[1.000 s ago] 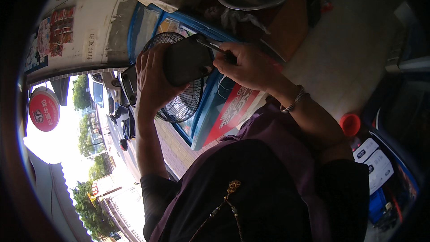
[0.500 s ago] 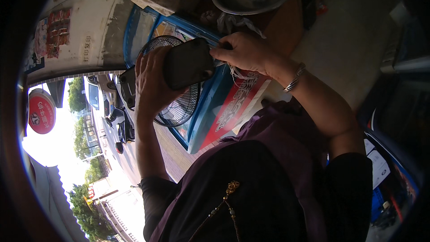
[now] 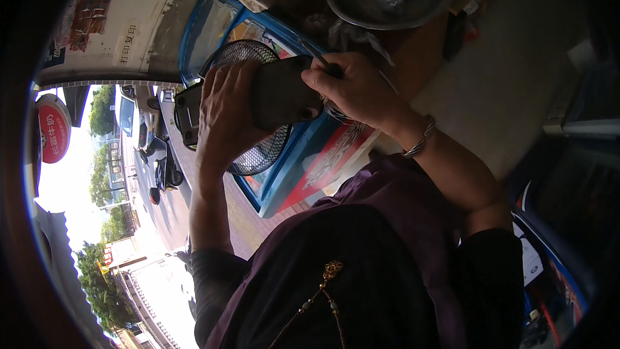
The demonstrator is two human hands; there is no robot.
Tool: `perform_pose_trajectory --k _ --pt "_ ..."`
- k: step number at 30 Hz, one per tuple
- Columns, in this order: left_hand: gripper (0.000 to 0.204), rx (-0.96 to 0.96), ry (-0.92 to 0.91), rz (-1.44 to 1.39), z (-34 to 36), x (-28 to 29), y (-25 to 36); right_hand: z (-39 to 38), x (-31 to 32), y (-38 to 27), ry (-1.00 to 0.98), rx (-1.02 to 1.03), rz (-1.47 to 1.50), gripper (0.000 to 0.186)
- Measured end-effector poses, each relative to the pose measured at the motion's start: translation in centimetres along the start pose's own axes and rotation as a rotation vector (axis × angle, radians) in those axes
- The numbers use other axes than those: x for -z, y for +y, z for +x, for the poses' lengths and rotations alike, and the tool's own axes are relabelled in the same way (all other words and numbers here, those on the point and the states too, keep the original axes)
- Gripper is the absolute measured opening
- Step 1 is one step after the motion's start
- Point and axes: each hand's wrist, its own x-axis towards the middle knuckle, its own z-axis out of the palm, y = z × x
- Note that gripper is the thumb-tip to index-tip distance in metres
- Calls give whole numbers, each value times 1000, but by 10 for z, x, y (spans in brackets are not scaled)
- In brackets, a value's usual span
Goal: The person uses a screwdriver to loosen and tighten screws on the back of a small black electronic device. They rotate the device to access different screw locations and continue the process repeatedly.
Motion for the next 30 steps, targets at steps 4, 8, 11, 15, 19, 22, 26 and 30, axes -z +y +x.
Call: perform_pose_trajectory --k 4,8,11,15,19,22,26,30 --pt "95 -17 44 4 -2 1 -2 -1 -4 4 1 -55 139 32" --pt "96 -16 56 -36 -5 -1 -9 0 -8 12 53 -81 456 33" --pt "95 -45 77 -66 -7 -5 -13 3 -14 20 150 -62 566 33" --pt "101 -65 35 -128 -3 -1 -15 5 -11 26 101 -42 633 34" --pt "101 -29 -6 -176 3 -1 -11 5 -12 30 140 -31 693 34" --pt "97 -103 10 -172 10 1 -12 4 -18 23 197 -70 733 33" --pt "93 -143 -36 -162 25 7 -12 8 -14 30 203 -71 778 31" --pt "96 -119 -97 -156 26 0 -22 9 -15 31 257 -175 833 30"
